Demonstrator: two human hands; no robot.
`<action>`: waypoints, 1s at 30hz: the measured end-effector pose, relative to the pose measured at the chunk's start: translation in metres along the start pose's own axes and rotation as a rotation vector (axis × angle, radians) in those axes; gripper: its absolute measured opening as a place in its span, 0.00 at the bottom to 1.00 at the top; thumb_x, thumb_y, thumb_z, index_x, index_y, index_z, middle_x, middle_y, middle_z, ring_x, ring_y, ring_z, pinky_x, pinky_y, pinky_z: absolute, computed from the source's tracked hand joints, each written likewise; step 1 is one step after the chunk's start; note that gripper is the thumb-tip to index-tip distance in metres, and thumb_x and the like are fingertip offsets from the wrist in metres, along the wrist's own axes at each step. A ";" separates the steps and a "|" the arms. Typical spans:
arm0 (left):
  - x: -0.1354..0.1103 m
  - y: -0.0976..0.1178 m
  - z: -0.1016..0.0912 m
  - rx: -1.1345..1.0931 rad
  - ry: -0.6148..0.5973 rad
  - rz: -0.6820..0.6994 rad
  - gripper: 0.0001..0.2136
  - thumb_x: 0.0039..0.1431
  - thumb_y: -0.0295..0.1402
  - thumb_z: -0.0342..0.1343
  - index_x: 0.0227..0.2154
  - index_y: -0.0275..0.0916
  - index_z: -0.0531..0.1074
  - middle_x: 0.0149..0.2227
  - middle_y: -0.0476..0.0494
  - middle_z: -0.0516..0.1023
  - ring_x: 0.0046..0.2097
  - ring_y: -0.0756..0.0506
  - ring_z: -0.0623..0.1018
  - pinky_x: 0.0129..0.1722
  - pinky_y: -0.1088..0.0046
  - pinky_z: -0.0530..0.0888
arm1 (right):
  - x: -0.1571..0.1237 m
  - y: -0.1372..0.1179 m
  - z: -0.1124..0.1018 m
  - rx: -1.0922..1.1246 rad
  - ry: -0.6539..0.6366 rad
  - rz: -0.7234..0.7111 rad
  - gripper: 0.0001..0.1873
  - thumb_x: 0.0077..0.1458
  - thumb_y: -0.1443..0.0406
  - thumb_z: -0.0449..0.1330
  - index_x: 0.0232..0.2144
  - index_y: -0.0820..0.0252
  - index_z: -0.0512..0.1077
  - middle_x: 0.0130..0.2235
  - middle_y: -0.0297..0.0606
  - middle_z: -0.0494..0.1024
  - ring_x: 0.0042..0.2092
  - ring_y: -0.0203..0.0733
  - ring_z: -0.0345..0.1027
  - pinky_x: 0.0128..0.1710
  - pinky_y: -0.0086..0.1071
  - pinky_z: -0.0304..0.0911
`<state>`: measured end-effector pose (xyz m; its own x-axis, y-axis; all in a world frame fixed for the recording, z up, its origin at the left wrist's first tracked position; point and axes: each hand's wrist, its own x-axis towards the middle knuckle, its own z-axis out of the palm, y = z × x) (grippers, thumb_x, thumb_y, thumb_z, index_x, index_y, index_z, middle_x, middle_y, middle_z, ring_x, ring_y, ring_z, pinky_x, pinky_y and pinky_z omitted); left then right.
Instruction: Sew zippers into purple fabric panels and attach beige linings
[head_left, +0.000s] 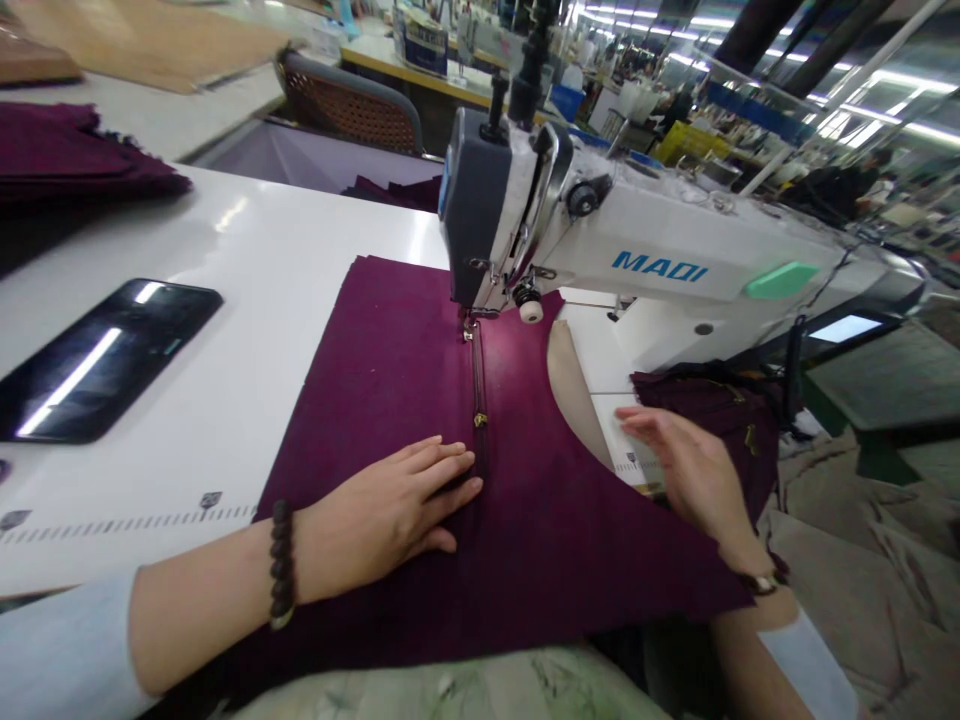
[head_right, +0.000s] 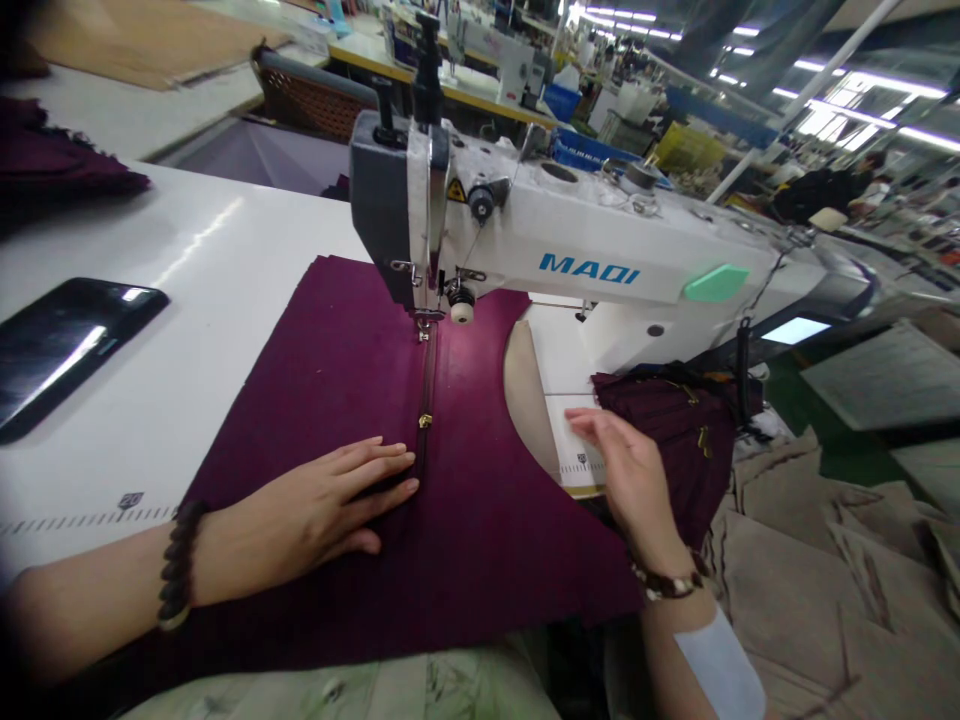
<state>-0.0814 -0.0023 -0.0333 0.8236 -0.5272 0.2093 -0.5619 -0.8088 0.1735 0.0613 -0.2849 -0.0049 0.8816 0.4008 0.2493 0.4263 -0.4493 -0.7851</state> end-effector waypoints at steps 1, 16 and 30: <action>0.000 0.000 0.000 0.003 0.001 0.002 0.20 0.62 0.41 0.46 0.51 0.34 0.67 0.51 0.34 0.70 0.53 0.39 0.69 0.54 0.59 0.67 | 0.007 -0.009 -0.001 -0.020 -0.002 -0.037 0.17 0.62 0.57 0.46 0.39 0.60 0.71 0.44 0.41 0.74 0.45 0.41 0.69 0.48 0.40 0.65; 0.002 0.005 0.000 -0.001 -0.032 -0.042 0.20 0.61 0.42 0.48 0.51 0.35 0.67 0.52 0.33 0.69 0.54 0.38 0.68 0.55 0.58 0.65 | 0.002 -0.036 0.096 -0.623 -0.553 -0.552 0.24 0.61 0.67 0.45 0.59 0.67 0.55 0.61 0.43 0.54 0.63 0.43 0.45 0.61 0.48 0.47; 0.006 0.011 0.005 0.028 0.012 -0.062 0.20 0.63 0.43 0.45 0.51 0.36 0.67 0.51 0.34 0.70 0.54 0.39 0.68 0.55 0.59 0.65 | 0.004 -0.038 0.090 -0.630 -0.554 -0.554 0.23 0.60 0.67 0.47 0.58 0.67 0.56 0.60 0.44 0.57 0.62 0.44 0.47 0.60 0.48 0.50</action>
<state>-0.0818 -0.0159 -0.0353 0.8556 -0.4729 0.2104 -0.5074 -0.8467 0.1599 0.0307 -0.1939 -0.0251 0.3764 0.9242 0.0639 0.9186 -0.3634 -0.1552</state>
